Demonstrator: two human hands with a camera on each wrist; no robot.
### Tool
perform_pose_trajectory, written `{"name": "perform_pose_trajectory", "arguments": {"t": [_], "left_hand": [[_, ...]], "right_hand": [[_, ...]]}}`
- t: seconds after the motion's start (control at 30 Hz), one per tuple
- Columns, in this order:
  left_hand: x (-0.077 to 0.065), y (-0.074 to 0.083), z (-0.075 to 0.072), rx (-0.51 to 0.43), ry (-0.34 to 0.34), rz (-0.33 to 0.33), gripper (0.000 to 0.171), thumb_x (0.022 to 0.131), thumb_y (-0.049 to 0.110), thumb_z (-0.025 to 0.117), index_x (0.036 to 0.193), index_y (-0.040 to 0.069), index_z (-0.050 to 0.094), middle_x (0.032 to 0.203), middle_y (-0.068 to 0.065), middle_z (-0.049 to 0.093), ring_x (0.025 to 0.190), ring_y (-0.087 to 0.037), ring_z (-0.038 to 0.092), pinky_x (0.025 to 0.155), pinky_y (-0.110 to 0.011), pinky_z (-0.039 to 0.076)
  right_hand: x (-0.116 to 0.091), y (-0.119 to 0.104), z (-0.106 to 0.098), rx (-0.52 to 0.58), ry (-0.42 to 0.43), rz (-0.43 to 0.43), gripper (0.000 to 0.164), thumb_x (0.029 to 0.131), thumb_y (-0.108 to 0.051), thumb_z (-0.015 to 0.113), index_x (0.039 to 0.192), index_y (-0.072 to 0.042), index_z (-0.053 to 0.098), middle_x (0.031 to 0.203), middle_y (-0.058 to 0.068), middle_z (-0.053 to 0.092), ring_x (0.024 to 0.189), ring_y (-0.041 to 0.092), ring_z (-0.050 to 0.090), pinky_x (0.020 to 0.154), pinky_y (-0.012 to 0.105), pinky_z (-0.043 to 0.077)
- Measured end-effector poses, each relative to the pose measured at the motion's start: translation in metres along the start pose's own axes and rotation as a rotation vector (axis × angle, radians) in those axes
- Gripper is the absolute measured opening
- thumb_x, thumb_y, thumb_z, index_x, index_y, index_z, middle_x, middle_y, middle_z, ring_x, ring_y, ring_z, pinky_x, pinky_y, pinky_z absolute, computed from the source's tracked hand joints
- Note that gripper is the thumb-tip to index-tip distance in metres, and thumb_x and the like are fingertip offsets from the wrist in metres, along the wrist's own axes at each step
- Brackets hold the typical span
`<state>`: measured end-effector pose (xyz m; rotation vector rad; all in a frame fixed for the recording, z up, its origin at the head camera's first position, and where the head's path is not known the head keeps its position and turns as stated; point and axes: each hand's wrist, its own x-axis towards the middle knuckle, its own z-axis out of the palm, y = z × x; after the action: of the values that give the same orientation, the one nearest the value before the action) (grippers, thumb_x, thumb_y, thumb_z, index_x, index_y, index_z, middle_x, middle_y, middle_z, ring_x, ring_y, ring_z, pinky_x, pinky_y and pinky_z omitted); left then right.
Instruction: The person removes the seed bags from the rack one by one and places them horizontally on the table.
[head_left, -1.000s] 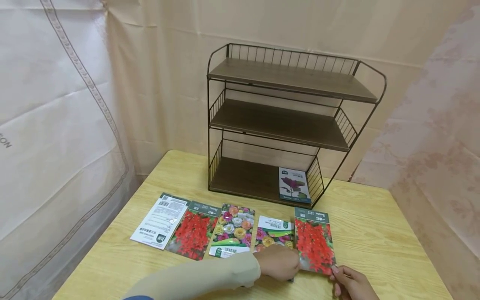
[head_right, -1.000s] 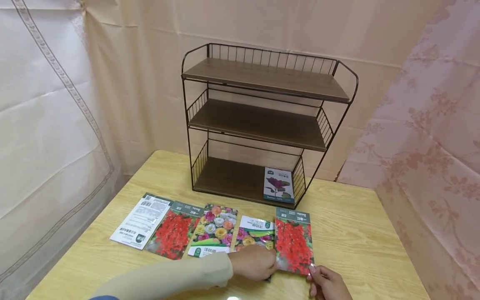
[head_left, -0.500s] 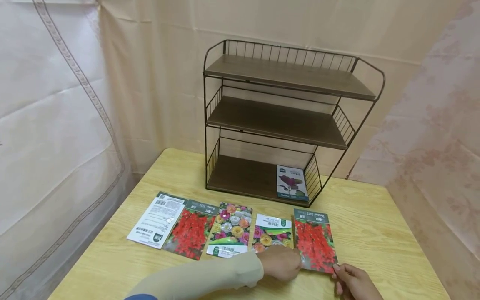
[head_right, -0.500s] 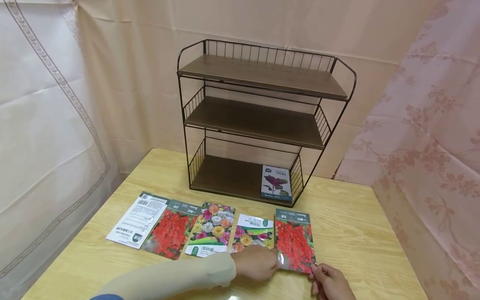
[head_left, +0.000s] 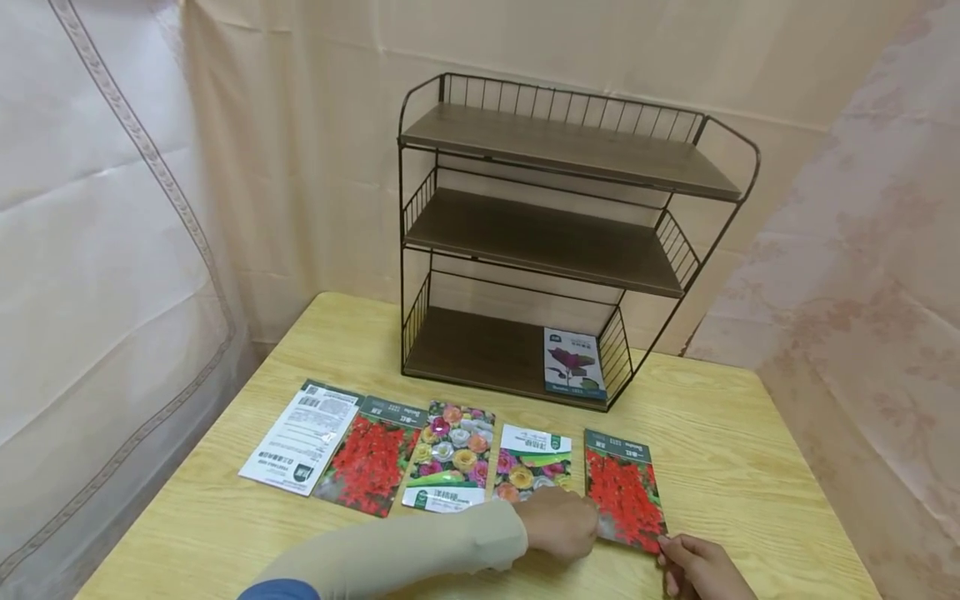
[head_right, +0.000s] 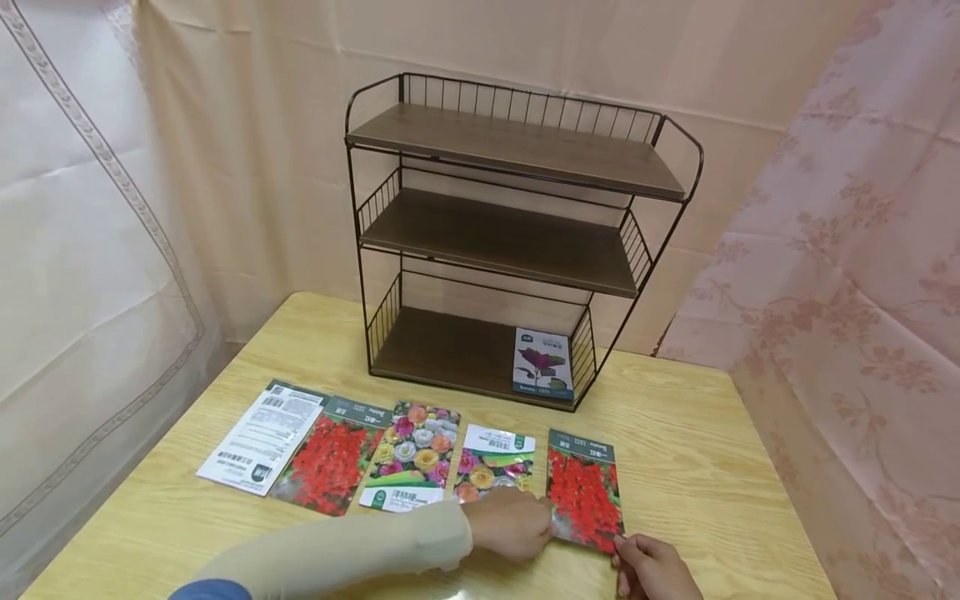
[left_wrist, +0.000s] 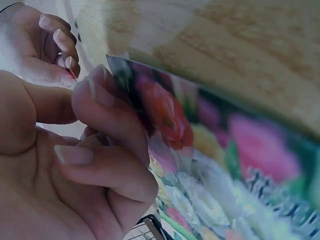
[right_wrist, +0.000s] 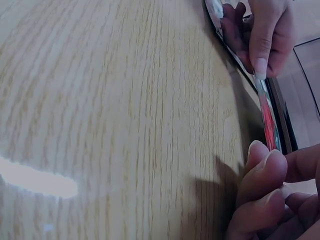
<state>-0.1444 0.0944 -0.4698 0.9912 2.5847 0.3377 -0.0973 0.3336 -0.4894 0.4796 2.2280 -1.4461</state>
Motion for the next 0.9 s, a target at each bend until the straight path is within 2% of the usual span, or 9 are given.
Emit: {"name": "perform_pose_trajectory", "arguments": {"t": [0.07,0.13,0.2,0.23,0.4,0.5,0.67,0.8,0.9], "left_hand": [[0.0,0.0,0.001,0.002,0.002,0.001,0.019,0.094,0.018,0.062,0.092,0.028,0.078,0.098,0.018,0.068,0.064,-0.008,0.049,0.048,-0.027,0.042],[0.0,0.001,0.002,0.019,0.003,0.0,0.018,0.093,0.018,0.063,0.082,0.025,0.075,0.085,0.014,0.067,0.06,-0.008,0.047,0.046,-0.028,0.042],[-0.001,0.002,0.003,0.05,0.011,-0.008,0.028,0.094,0.021,0.063,0.066,0.024,0.061,0.07,0.009,0.058,0.055,-0.01,0.044,0.046,-0.028,0.041],[-0.002,0.002,0.004,0.065,0.018,-0.009,0.033,0.095,0.023,0.063,0.063,0.023,0.056,0.065,0.008,0.056,0.053,-0.01,0.044,0.046,-0.028,0.041],[-0.005,0.0,0.001,0.085,0.042,0.005,0.042,0.101,0.028,0.061,0.061,0.022,0.049,0.054,0.007,0.047,0.047,-0.009,0.042,0.042,-0.027,0.04],[-0.006,-0.002,0.0,0.061,0.034,0.015,0.045,0.103,0.028,0.059,0.06,0.022,0.048,0.052,0.008,0.042,0.044,-0.008,0.037,0.04,-0.024,0.037],[-0.007,-0.008,0.001,-0.023,0.015,0.045,0.05,0.107,0.028,0.053,0.059,0.02,0.045,0.046,0.009,0.032,0.037,-0.006,0.028,0.035,-0.021,0.03],[-0.004,-0.017,0.0,-0.073,0.055,0.108,0.049,0.108,0.025,0.051,0.059,0.02,0.045,0.044,0.01,0.031,0.035,-0.005,0.025,0.034,-0.02,0.025],[0.0,-0.026,-0.004,-0.129,0.101,0.135,0.049,0.108,0.024,0.051,0.059,0.02,0.044,0.044,0.01,0.032,0.036,-0.004,0.022,0.036,-0.02,0.022]], "right_hand": [[0.0,0.0,0.003,-0.028,0.036,0.027,0.034,0.109,-0.02,0.049,0.086,-0.001,0.065,0.061,0.005,0.056,0.048,0.012,0.046,0.047,0.025,0.039],[0.0,0.0,0.004,-0.047,0.05,0.044,0.034,0.109,-0.019,0.049,0.085,-0.001,0.066,0.061,0.005,0.057,0.046,0.011,0.046,0.047,0.024,0.038],[0.0,0.0,0.003,-0.059,0.04,0.05,0.034,0.109,-0.018,0.048,0.085,-0.001,0.066,0.061,0.004,0.057,0.046,0.01,0.046,0.048,0.024,0.038],[0.001,0.001,0.002,-0.066,0.032,0.045,0.034,0.109,-0.018,0.049,0.085,-0.001,0.066,0.061,0.004,0.057,0.047,0.01,0.046,0.048,0.023,0.038],[0.002,0.002,-0.003,-0.117,-0.028,0.009,0.036,0.108,-0.022,0.05,0.083,-0.002,0.066,0.06,0.002,0.056,0.048,0.01,0.044,0.049,0.024,0.039],[0.002,0.003,-0.003,-0.173,-0.004,0.003,0.039,0.107,-0.026,0.053,0.075,-0.006,0.062,0.057,0.001,0.054,0.047,0.01,0.04,0.049,0.024,0.036],[0.001,0.004,0.002,-0.252,0.094,0.013,0.043,0.104,-0.029,0.057,0.065,-0.009,0.056,0.053,0.0,0.05,0.046,0.011,0.038,0.049,0.025,0.034],[0.0,0.002,-0.002,-0.224,0.102,-0.009,0.043,0.106,-0.027,0.052,0.068,-0.008,0.057,0.057,0.004,0.055,0.046,0.011,0.038,0.047,0.025,0.036],[0.001,-0.006,-0.009,-0.172,0.076,-0.02,0.043,0.109,-0.028,0.048,0.074,-0.007,0.06,0.06,0.004,0.056,0.045,0.01,0.038,0.045,0.024,0.037]]}}
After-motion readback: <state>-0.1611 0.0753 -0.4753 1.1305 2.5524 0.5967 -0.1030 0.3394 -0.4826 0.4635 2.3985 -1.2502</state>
